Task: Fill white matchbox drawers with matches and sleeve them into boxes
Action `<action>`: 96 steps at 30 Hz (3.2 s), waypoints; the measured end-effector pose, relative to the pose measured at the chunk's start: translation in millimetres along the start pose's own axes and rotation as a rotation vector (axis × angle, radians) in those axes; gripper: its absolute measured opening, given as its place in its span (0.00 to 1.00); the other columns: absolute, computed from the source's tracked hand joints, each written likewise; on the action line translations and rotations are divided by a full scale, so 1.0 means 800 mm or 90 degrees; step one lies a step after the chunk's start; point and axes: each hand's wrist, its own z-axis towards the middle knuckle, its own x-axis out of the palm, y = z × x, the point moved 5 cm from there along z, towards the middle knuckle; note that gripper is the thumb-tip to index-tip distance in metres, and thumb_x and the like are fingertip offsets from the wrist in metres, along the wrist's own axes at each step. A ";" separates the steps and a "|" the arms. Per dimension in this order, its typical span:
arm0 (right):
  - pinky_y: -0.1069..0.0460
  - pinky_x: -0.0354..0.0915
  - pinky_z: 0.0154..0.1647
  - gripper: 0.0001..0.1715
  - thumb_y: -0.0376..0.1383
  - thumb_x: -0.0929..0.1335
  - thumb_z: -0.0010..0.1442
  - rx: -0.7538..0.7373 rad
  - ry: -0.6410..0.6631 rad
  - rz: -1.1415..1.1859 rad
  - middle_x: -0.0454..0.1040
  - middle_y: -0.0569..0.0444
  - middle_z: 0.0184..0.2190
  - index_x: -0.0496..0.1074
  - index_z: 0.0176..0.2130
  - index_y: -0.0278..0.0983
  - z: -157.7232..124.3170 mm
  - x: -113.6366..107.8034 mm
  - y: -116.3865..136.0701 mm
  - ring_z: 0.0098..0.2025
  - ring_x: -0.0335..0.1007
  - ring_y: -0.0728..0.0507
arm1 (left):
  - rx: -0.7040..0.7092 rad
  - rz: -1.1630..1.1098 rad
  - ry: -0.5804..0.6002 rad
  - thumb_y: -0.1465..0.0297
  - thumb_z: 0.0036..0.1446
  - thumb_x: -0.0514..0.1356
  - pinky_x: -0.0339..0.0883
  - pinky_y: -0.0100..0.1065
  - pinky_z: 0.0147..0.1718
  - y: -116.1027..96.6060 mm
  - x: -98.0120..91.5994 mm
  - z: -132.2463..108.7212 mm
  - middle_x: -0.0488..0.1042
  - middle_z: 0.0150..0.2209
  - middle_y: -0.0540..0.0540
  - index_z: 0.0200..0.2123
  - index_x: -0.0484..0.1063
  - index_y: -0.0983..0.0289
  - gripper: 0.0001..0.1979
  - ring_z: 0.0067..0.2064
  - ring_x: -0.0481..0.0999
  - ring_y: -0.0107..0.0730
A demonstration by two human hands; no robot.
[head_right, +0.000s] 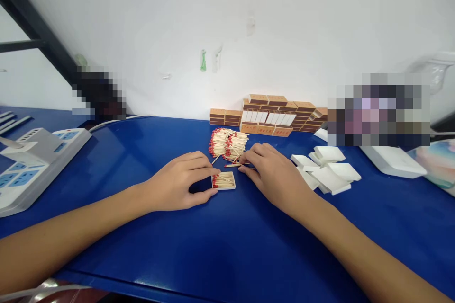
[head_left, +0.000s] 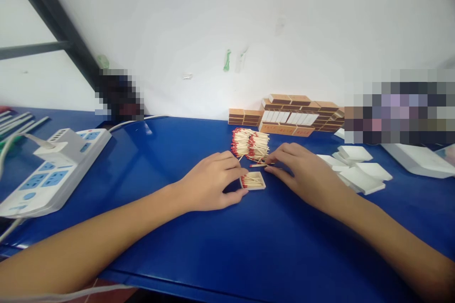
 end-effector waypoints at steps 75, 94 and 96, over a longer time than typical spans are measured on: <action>0.48 0.71 0.35 0.15 0.40 0.65 0.74 -0.074 -0.052 0.022 0.82 0.49 0.40 0.73 0.56 0.42 -0.002 -0.033 0.062 0.36 0.79 0.41 | -0.012 -0.006 -0.069 0.64 0.66 0.63 0.77 0.45 0.48 -0.008 -0.008 0.002 0.80 0.43 0.58 0.61 0.69 0.66 0.23 0.45 0.79 0.41; 0.49 0.70 0.35 0.18 0.37 0.69 0.70 -0.005 0.036 0.158 0.84 0.55 0.39 0.66 0.57 0.45 -0.001 -0.004 0.060 0.34 0.79 0.43 | -0.095 -0.096 -0.015 0.64 0.61 0.67 0.76 0.44 0.47 0.003 -0.002 0.000 0.79 0.46 0.53 0.51 0.66 0.59 0.19 0.47 0.81 0.40; 0.50 0.69 0.34 0.18 0.38 0.69 0.70 -0.008 0.031 0.147 0.83 0.55 0.41 0.66 0.57 0.45 -0.002 -0.005 0.057 0.35 0.79 0.43 | -0.090 -0.092 -0.018 0.64 0.61 0.68 0.76 0.45 0.49 0.004 -0.002 -0.001 0.80 0.46 0.54 0.54 0.65 0.59 0.22 0.48 0.81 0.41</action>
